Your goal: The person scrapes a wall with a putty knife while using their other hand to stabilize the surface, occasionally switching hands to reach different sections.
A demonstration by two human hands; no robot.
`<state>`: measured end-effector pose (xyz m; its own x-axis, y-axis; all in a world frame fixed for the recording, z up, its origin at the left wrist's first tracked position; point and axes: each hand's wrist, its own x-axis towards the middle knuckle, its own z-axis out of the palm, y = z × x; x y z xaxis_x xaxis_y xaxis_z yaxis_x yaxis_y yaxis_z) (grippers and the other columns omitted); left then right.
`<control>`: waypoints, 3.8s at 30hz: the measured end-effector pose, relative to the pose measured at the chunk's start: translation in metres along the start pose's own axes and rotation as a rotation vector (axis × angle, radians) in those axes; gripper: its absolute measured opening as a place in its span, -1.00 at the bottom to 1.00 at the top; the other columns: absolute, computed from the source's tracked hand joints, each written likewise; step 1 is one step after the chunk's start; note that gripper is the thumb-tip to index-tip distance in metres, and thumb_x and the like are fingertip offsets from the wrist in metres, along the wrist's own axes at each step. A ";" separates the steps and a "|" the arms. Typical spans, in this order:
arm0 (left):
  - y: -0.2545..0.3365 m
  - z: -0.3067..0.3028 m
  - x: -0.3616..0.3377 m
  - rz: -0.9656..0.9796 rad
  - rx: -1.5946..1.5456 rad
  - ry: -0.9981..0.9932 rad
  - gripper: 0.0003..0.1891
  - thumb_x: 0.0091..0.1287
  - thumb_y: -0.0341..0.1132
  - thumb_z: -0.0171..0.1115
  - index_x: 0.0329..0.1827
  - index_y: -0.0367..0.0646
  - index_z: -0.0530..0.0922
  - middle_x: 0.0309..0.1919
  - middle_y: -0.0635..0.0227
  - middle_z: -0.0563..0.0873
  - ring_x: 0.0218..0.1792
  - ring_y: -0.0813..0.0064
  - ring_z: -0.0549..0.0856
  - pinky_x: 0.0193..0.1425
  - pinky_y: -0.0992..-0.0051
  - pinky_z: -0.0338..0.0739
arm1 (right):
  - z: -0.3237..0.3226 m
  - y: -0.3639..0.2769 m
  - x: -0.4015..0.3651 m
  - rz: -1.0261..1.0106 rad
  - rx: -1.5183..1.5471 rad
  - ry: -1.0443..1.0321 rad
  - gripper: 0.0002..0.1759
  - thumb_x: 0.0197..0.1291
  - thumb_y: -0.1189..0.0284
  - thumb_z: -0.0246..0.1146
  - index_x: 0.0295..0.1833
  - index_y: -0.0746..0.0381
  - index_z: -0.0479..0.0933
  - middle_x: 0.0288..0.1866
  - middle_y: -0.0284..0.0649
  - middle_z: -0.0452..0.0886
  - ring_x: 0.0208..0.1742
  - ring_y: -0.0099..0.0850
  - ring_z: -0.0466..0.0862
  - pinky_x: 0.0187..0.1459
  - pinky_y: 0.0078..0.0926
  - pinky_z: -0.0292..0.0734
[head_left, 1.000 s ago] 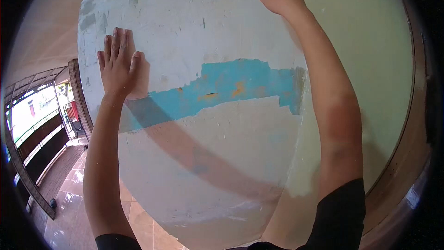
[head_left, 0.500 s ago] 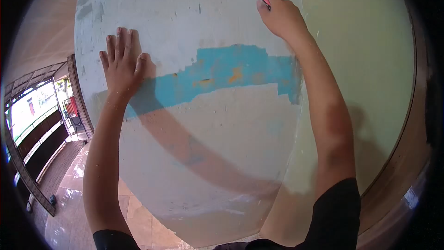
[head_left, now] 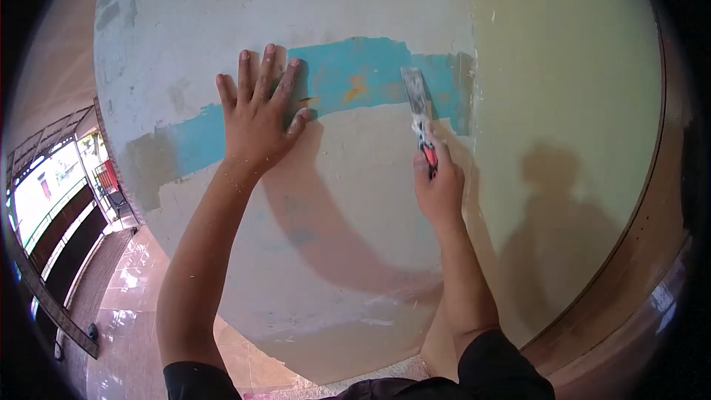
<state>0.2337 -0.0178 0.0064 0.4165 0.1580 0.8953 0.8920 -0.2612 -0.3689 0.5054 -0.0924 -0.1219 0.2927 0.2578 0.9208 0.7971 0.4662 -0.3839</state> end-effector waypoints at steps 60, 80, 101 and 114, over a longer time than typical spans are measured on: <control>0.018 0.018 0.008 -0.062 0.102 0.141 -0.34 0.48 0.11 0.08 0.65 0.41 0.23 0.70 0.50 0.10 0.71 0.21 -0.02 0.70 -0.13 -0.26 | -0.067 0.053 0.063 -0.004 -0.174 0.067 -0.52 0.41 0.34 0.21 0.41 0.18 0.45 -0.08 0.02 0.76 -0.14 0.02 0.76 -0.04 -0.10 0.64; 0.106 -0.065 -0.068 -0.045 -0.504 -0.293 -0.51 0.41 -0.02 0.26 0.35 0.02 0.56 0.26 0.20 0.66 0.29 0.12 0.58 0.35 0.07 0.42 | -0.018 -0.020 -0.006 0.010 0.245 -0.227 -0.39 0.47 0.34 0.14 0.57 0.09 0.23 -0.06 0.10 0.73 -0.08 0.11 0.75 -0.04 -0.01 0.61; 0.015 -0.086 -0.177 -0.713 -0.856 -0.004 -0.33 0.49 -0.42 0.21 0.65 -0.14 0.21 -0.21 0.32 0.56 -0.28 0.49 0.57 -0.16 0.44 0.54 | 0.047 -0.091 0.042 -0.806 0.217 -0.225 -0.53 0.43 0.31 0.17 0.40 0.18 0.48 0.11 -0.11 0.64 0.11 -0.07 0.59 0.21 -0.10 0.43; -0.076 -0.048 -0.233 -0.722 -0.646 0.045 -0.31 0.54 -0.46 0.05 0.71 -0.10 0.05 0.19 -0.12 0.64 -0.15 0.19 0.67 0.03 0.36 0.56 | 0.126 -0.091 0.183 -0.771 -0.238 0.393 -0.44 0.47 -0.04 0.11 0.49 -0.15 0.41 0.53 -0.16 0.39 0.53 -0.09 0.33 0.49 0.07 0.13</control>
<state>0.0604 -0.0805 -0.1618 -0.2126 0.4521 0.8663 0.6560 -0.5910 0.4694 0.4200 0.0186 0.0730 -0.2446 -0.3829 0.8908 0.9224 0.1913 0.3355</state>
